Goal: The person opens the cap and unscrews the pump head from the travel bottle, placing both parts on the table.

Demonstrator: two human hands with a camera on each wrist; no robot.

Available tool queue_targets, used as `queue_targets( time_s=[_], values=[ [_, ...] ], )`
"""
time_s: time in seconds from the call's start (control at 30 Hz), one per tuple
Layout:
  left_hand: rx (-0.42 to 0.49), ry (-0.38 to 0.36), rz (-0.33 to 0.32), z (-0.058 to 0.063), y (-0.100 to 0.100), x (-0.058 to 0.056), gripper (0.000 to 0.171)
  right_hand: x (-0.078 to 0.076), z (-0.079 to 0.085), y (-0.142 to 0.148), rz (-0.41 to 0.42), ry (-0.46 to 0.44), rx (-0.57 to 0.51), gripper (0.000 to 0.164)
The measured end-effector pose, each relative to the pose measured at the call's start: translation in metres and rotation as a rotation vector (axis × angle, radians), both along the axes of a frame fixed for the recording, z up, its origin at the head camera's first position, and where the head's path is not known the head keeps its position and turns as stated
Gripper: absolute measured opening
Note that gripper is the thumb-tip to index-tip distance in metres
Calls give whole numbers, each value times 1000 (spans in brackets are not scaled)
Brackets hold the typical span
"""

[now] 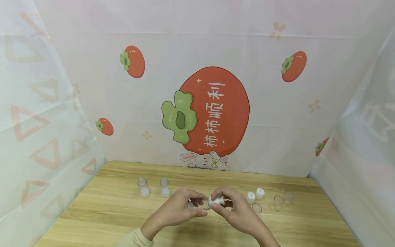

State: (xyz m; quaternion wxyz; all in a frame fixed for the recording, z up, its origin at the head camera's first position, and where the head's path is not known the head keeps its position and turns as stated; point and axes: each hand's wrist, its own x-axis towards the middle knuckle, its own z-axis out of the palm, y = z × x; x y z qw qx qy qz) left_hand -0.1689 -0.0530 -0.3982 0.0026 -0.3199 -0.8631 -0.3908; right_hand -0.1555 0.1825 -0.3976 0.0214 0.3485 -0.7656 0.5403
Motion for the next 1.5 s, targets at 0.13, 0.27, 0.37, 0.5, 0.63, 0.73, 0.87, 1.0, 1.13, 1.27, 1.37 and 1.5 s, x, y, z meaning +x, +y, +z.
queue_targets(
  time_s=[0.13, 0.27, 0.37, 0.5, 0.63, 0.73, 0.87, 1.0, 1.13, 1.27, 1.37, 1.5],
  values=[
    [-2, -2, -7, 0, 0, 0, 29, 0, 0, -3, -23, -19, -8, 7],
    [0, -1, -7, 1, -1, 1, 31, 0, 0, -3, -51, -36, -7, 13],
    [5, -2, -6, 2, -1, 1, 31, 1, 1, -3, -77, -35, 11, 20],
    [23, -9, 1, 3, -2, 2, 30, 1, 1, -1, -71, -17, 39, 26],
    [38, -8, 8, 4, -3, 2, 29, 1, 0, 1, -34, -3, 52, 25],
    [44, -7, 4, 4, -3, 2, 29, 1, 0, 2, -9, -2, 40, 25],
    [43, -10, 1, 3, -2, 2, 29, 0, 0, 2, 10, 9, 24, 26],
    [32, -21, 6, 2, -3, 2, 29, 0, 1, 2, 6, 20, 23, 25],
    [23, -32, 7, 0, -4, 1, 29, -1, 1, 3, -3, 56, 16, 23],
    [9, -41, 19, -2, -6, 0, 31, -2, 2, 7, -45, 80, 31, 25],
    [1, -44, 33, -3, -8, -1, 31, -3, 3, 11, -111, 73, 58, 31],
    [-3, -46, 39, -6, -9, -3, 32, -4, 3, 14, -187, 69, 104, 39]
  ],
)
